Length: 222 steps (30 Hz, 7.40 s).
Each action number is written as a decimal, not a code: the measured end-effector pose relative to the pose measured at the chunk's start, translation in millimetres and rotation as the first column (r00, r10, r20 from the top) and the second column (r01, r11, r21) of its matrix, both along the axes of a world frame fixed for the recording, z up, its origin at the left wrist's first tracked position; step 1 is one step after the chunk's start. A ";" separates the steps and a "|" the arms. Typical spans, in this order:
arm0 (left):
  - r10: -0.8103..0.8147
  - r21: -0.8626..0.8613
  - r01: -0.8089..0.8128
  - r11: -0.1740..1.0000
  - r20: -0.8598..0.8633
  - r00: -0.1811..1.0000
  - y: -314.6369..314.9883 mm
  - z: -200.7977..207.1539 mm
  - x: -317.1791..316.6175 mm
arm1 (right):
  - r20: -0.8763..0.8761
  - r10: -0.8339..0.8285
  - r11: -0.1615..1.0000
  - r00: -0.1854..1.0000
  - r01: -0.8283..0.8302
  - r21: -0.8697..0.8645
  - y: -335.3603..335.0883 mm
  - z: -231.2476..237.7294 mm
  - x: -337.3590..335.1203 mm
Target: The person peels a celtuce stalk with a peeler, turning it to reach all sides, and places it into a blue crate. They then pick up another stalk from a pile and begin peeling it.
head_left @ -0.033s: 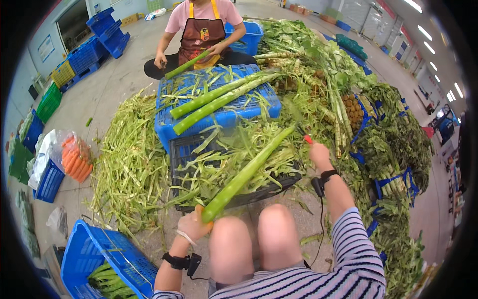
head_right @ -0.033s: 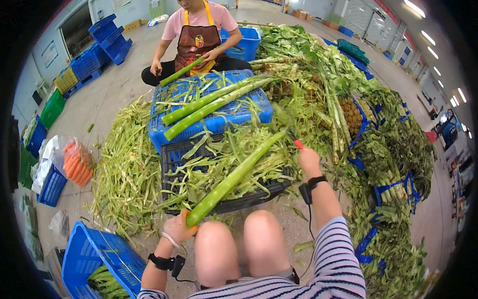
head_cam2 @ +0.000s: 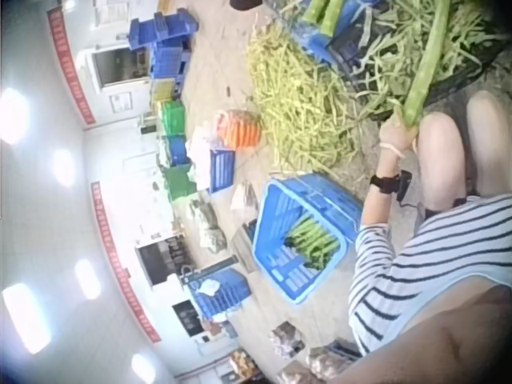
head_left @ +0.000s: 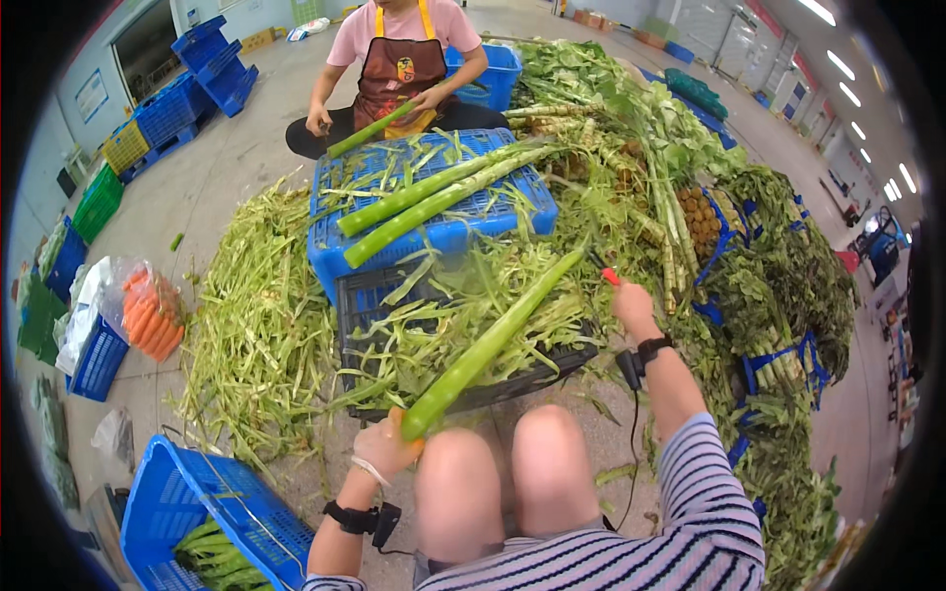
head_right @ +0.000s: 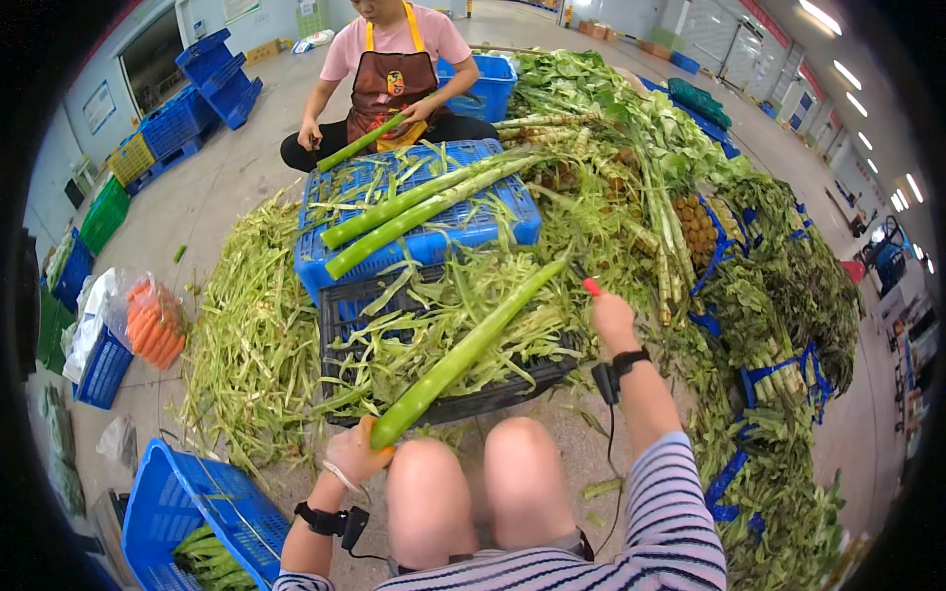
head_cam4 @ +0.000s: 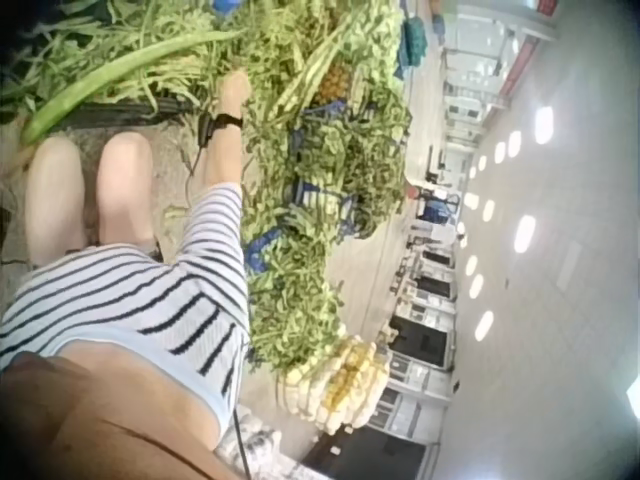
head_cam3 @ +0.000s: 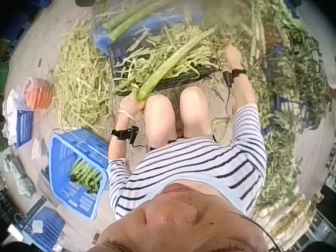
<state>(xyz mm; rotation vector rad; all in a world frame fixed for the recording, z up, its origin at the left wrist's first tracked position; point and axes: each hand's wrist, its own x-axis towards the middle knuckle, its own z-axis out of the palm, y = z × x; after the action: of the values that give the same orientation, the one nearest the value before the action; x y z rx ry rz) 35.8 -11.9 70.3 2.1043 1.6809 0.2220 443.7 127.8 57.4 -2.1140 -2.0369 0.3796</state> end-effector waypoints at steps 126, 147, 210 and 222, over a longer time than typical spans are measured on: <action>-0.031 -0.424 -0.794 -0.436 0.889 -0.457 -277.8 -74.3 -311.8 | -0.391 -0.176 0.919 0.904 0.293 0.263 13.2 -193.8 166.9; 0.535 0.544 -0.608 0.578 0.310 0.786 59.1 25.1 -171.0 | -0.140 -0.067 0.986 0.988 0.087 0.141 -49.9 -41.1 -40.4; 0.094 -0.312 -0.081 0.947 0.026 0.995 1.7 -1.5 -21.6 | 0.064 0.635 0.763 0.770 -0.638 0.101 -64.1 1.9 -107.3; 0.076 -0.060 -0.079 0.995 -0.056 0.996 -8.7 -8.1 -14.2 | 0.111 0.595 0.787 0.796 -0.605 0.119 -66.2 -0.7 -102.7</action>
<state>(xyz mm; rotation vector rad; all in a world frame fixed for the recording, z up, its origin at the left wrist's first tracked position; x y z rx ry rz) 21.6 -20.6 62.1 2.0189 1.7792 0.1361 341.0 61.6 56.7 -1.3559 -2.6573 0.2234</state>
